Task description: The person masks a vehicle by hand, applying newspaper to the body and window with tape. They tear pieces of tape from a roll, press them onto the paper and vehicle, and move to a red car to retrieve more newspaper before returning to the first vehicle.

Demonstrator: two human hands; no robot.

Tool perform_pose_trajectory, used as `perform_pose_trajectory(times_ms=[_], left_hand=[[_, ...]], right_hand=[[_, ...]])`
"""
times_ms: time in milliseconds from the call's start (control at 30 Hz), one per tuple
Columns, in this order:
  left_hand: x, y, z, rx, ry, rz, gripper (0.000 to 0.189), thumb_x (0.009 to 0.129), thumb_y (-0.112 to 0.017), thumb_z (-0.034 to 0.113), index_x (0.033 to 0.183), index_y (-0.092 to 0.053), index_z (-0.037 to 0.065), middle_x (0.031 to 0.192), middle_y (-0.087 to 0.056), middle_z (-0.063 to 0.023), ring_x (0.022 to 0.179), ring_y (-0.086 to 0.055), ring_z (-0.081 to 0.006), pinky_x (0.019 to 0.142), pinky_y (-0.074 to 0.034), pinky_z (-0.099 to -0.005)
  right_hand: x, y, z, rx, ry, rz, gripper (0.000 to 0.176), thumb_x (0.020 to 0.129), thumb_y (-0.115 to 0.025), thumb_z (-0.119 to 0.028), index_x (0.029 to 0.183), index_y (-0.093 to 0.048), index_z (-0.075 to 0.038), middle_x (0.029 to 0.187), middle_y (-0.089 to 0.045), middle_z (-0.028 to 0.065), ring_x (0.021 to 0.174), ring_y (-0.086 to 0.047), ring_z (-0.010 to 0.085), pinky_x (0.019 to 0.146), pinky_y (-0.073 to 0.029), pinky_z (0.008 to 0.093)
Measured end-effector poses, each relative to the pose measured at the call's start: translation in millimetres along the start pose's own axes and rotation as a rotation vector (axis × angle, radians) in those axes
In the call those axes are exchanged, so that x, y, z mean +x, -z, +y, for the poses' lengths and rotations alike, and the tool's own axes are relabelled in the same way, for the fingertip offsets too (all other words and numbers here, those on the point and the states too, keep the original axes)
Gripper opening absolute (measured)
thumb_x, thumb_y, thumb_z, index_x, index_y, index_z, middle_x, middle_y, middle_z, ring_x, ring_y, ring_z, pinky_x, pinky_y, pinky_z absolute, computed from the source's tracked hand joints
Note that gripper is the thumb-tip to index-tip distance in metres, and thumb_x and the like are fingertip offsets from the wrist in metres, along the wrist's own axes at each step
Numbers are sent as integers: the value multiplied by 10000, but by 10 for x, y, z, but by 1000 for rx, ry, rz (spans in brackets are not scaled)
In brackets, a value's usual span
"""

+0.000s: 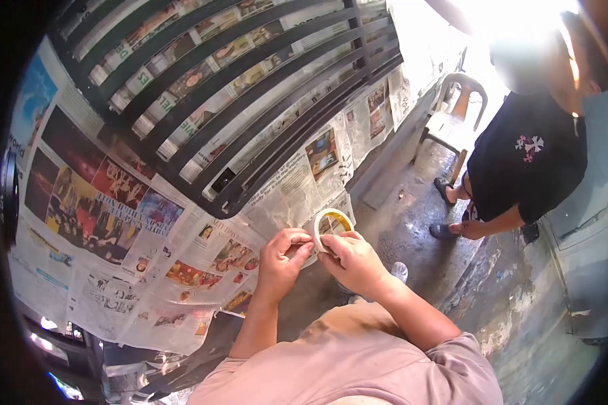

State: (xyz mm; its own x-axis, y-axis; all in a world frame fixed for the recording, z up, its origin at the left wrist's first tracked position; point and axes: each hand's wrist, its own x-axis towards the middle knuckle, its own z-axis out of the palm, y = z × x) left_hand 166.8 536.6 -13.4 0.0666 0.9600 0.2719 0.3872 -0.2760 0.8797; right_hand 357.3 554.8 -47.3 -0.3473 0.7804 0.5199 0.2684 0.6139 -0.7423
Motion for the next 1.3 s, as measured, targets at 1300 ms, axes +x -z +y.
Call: perform_pose_trajectory(times_ms=[1300], left_hand=[[36,-279,126,84,-148,133,134,904,-708,41,1024,-658,11,953,-652,-102,913,-677,-225,749,-562,-353]], right_hand=[[63,188,108,-156,94,5,203,903,-692,-121,1069,-605,-42,844,-698,147,843,-707,327,824,-519,460]])
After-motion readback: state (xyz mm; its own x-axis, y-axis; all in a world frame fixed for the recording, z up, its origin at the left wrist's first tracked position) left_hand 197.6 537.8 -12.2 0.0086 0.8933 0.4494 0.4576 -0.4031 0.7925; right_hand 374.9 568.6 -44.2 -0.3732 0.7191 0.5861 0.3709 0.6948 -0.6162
